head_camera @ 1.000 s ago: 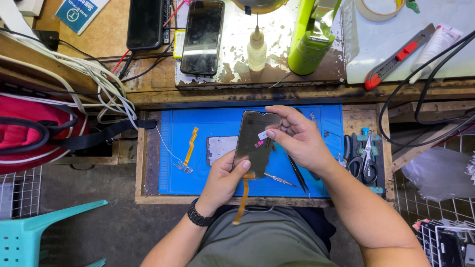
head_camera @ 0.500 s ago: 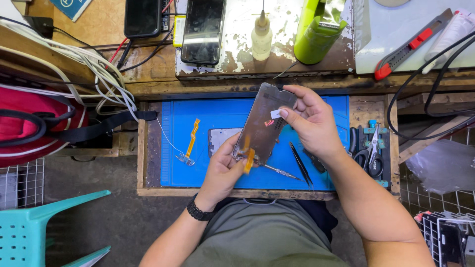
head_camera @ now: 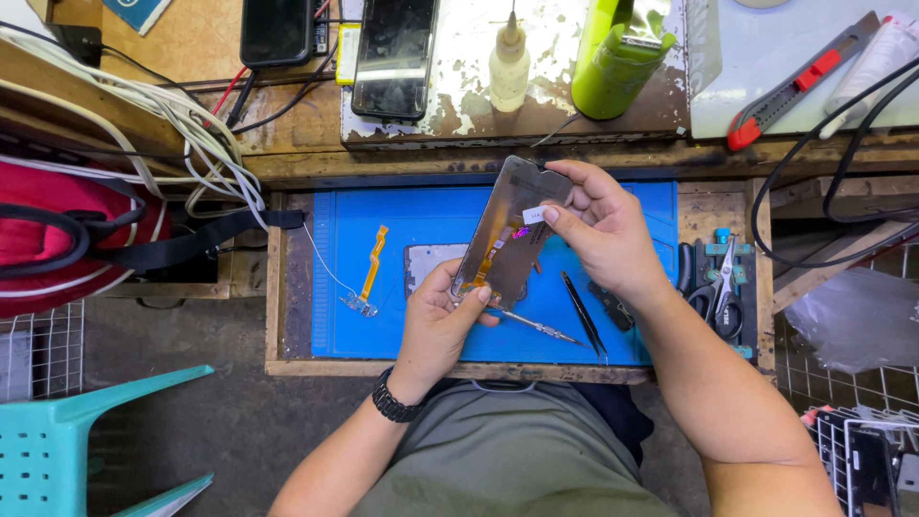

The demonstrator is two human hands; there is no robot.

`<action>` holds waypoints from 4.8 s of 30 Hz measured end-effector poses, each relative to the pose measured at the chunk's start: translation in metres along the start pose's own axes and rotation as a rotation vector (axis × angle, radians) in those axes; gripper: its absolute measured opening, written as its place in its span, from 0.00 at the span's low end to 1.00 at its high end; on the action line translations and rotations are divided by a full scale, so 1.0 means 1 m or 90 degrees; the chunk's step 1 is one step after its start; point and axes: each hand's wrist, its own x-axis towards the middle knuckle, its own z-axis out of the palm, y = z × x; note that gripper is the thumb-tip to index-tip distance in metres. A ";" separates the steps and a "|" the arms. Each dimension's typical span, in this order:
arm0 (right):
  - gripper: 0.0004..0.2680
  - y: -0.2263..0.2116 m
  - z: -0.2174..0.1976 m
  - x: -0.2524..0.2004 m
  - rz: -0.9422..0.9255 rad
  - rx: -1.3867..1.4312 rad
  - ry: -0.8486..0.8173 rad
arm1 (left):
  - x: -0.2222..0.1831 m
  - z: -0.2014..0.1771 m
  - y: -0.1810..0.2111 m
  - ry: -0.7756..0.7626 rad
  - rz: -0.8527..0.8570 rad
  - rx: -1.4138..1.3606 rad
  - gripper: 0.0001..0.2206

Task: The person uses a small metal tool to scrape adhesive residue from the back of a smartphone chassis. They then pick up a detached screen assembly, peel off a protective film, and align the screen with the chassis.

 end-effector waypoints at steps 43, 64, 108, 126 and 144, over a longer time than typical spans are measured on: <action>0.18 -0.014 0.010 -0.007 -0.043 0.020 0.021 | -0.001 -0.005 -0.003 -0.020 0.066 0.048 0.24; 0.18 -0.015 0.009 -0.006 -0.053 -0.018 0.027 | -0.005 -0.006 -0.007 -0.009 0.082 0.072 0.25; 0.23 -0.003 0.018 -0.007 0.123 -0.112 0.041 | 0.029 -0.029 0.014 0.268 0.209 -0.284 0.05; 0.15 -0.020 0.022 -0.006 0.016 -0.740 0.011 | 0.015 -0.031 0.006 0.233 0.154 -0.225 0.08; 0.06 -0.023 0.066 -0.056 -0.135 -0.873 -0.119 | 0.004 -0.039 0.017 0.239 0.156 -0.159 0.07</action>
